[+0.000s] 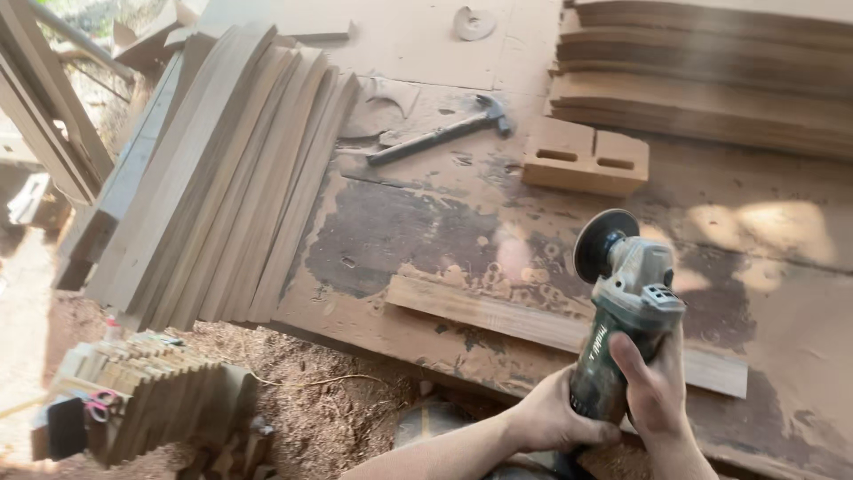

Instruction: The person uses an angle grinder with a sanding disc to smooth the surface of a wooden plank. The person moves the tool back and forth along the length of the plank, generating sawdust.

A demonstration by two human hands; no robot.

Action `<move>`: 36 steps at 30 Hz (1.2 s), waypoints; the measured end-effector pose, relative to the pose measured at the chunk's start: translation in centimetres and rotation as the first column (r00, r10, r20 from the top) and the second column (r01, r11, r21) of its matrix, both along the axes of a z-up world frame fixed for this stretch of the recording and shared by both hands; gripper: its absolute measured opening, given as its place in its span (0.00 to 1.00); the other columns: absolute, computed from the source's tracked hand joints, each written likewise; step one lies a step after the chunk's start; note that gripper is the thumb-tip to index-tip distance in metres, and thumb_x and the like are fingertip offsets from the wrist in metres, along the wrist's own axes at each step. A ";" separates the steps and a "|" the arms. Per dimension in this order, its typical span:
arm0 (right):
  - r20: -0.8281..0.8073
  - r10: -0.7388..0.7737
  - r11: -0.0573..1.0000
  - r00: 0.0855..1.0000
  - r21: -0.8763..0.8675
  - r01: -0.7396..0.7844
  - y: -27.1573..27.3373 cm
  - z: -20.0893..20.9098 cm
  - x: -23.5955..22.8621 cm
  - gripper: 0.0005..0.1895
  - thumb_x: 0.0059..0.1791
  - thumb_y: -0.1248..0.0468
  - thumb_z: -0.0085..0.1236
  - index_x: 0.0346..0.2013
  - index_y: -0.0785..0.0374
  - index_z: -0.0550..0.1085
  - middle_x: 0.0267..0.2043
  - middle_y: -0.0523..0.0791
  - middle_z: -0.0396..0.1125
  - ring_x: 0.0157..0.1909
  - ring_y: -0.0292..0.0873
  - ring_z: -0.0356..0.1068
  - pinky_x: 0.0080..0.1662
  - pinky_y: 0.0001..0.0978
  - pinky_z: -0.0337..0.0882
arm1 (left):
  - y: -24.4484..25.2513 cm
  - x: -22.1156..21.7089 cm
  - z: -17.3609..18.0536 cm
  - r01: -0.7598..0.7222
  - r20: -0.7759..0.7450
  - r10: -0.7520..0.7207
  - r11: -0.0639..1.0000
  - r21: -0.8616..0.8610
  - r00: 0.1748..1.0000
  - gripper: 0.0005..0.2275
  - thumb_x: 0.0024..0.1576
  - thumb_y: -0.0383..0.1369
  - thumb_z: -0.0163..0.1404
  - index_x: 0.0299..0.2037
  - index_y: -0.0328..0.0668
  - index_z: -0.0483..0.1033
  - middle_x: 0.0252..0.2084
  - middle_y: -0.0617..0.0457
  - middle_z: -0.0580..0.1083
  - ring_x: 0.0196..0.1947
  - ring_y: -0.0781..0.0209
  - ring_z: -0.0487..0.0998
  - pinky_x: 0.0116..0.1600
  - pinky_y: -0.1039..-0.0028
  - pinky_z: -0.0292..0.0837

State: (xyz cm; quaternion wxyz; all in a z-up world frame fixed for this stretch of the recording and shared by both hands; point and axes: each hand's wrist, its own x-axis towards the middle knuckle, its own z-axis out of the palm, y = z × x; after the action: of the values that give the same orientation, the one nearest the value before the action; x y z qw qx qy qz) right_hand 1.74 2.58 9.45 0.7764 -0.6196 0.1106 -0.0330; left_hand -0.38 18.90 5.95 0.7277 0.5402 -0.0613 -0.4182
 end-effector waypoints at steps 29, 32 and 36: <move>-0.791 0.100 0.338 0.604 -0.544 -0.768 28.7 3.0 5.4 0.54 0.40 0.53 0.62 0.75 0.34 0.42 0.51 0.59 0.74 0.57 0.61 0.74 0.57 0.48 0.73 | 23.8 3.9 -3.6 -0.532 -0.767 0.194 0.819 -0.216 0.611 0.22 0.55 0.38 0.56 0.59 0.41 0.70 0.49 0.46 0.77 0.48 0.49 0.80 0.47 0.52 0.80; -0.802 0.091 0.327 0.591 -0.537 -0.778 28.3 3.4 5.0 0.54 0.41 0.52 0.63 0.74 0.34 0.42 0.52 0.58 0.74 0.58 0.61 0.73 0.57 0.48 0.73 | 23.7 3.4 -3.7 -0.500 -0.754 0.167 0.833 -0.237 0.635 0.23 0.57 0.38 0.56 0.60 0.40 0.68 0.50 0.45 0.76 0.47 0.48 0.80 0.44 0.52 0.81; -0.802 0.081 0.352 0.592 -0.533 -0.770 27.1 3.4 4.8 0.53 0.41 0.50 0.65 0.74 0.32 0.43 0.53 0.56 0.74 0.58 0.59 0.74 0.57 0.47 0.73 | 22.6 3.5 -3.7 -0.453 -0.746 0.143 0.861 -0.230 0.651 0.23 0.57 0.39 0.56 0.60 0.40 0.66 0.49 0.43 0.75 0.45 0.48 0.80 0.41 0.53 0.81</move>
State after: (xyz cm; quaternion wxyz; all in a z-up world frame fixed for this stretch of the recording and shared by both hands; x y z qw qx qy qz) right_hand 6.58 29.71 12.88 0.2434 -0.8864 0.1602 0.3596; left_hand 3.14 41.54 2.27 0.8478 0.1811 0.2302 -0.4421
